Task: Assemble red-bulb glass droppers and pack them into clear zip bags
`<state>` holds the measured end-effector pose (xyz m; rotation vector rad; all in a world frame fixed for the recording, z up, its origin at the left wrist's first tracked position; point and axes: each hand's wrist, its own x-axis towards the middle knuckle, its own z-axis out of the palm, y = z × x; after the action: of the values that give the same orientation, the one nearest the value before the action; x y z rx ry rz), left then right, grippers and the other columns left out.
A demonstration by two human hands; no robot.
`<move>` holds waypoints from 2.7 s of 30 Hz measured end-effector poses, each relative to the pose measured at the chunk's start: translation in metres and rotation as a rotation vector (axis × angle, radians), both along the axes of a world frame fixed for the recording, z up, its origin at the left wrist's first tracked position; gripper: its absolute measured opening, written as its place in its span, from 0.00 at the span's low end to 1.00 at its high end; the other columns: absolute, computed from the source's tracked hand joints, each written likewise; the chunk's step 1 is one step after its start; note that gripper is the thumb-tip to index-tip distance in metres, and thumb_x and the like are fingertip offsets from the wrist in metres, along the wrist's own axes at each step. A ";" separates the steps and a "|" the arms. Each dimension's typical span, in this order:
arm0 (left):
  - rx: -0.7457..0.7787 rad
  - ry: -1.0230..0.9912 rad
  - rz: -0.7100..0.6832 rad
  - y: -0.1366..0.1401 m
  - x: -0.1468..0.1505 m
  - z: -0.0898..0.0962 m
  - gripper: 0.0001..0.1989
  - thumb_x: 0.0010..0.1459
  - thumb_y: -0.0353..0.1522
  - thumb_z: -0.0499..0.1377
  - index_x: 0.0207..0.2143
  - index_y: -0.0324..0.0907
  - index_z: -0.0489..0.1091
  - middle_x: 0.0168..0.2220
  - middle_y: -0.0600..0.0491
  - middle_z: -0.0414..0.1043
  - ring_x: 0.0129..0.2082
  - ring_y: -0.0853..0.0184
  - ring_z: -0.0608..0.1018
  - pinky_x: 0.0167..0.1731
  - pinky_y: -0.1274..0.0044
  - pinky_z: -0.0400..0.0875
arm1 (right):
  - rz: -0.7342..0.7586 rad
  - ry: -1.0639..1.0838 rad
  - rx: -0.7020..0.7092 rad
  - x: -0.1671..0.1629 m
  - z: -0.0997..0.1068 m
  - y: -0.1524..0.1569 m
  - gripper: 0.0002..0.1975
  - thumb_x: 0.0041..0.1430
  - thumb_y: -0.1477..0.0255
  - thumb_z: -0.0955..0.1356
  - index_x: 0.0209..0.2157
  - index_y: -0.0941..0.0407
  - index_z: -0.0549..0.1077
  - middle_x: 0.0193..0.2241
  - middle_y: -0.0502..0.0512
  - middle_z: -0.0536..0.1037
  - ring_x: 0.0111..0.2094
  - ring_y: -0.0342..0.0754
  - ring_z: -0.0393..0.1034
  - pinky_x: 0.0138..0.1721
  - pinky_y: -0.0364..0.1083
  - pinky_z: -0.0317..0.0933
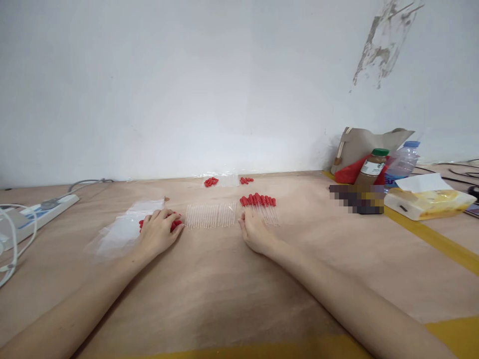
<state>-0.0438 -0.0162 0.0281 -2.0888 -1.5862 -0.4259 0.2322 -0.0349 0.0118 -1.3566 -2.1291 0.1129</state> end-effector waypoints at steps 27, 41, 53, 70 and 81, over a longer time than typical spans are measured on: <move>-0.611 -1.337 -0.470 -0.030 0.057 -0.012 0.11 0.47 0.36 0.60 0.30 0.39 0.65 0.26 0.54 0.72 0.28 0.67 0.76 0.30 0.77 0.68 | 0.183 0.108 0.211 0.000 -0.017 -0.012 0.11 0.60 0.74 0.56 0.38 0.57 0.66 0.32 0.55 0.68 0.33 0.45 0.64 0.36 0.44 0.59; -0.578 -1.047 -0.558 -0.030 0.060 -0.027 0.12 0.53 0.35 0.57 0.39 0.39 0.69 0.35 0.50 0.75 0.34 0.65 0.76 0.34 0.74 0.70 | 0.238 0.017 0.219 -0.008 -0.017 -0.016 0.10 0.61 0.73 0.57 0.39 0.56 0.67 0.32 0.54 0.72 0.34 0.43 0.65 0.41 0.46 0.52; -0.419 -0.783 -0.658 -0.037 0.059 -0.018 0.09 0.56 0.33 0.53 0.33 0.41 0.72 0.30 0.52 0.74 0.31 0.67 0.74 0.32 0.78 0.67 | 0.276 -0.050 0.247 -0.004 -0.017 -0.012 0.12 0.60 0.74 0.59 0.40 0.52 0.71 0.30 0.51 0.73 0.32 0.41 0.65 0.40 0.47 0.47; -0.515 -0.707 -0.639 -0.040 0.057 -0.019 0.08 0.56 0.34 0.54 0.32 0.42 0.72 0.30 0.52 0.73 0.29 0.68 0.73 0.30 0.78 0.66 | 0.297 -0.226 0.345 -0.002 -0.010 -0.018 0.10 0.56 0.76 0.59 0.31 0.55 0.71 0.24 0.49 0.70 0.24 0.40 0.58 0.35 0.46 0.42; -0.474 -0.644 -0.683 -0.044 0.058 -0.018 0.08 0.56 0.33 0.54 0.33 0.40 0.71 0.29 0.52 0.72 0.29 0.69 0.72 0.30 0.78 0.66 | 0.287 -0.200 0.279 -0.014 -0.011 -0.028 0.10 0.57 0.75 0.58 0.28 0.57 0.69 0.23 0.50 0.71 0.21 0.40 0.55 0.34 0.46 0.42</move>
<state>0.0145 -0.0599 0.0105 -3.0801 -1.3010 -1.1381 0.2178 -0.0630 0.0006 -0.9305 -2.3911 -0.2069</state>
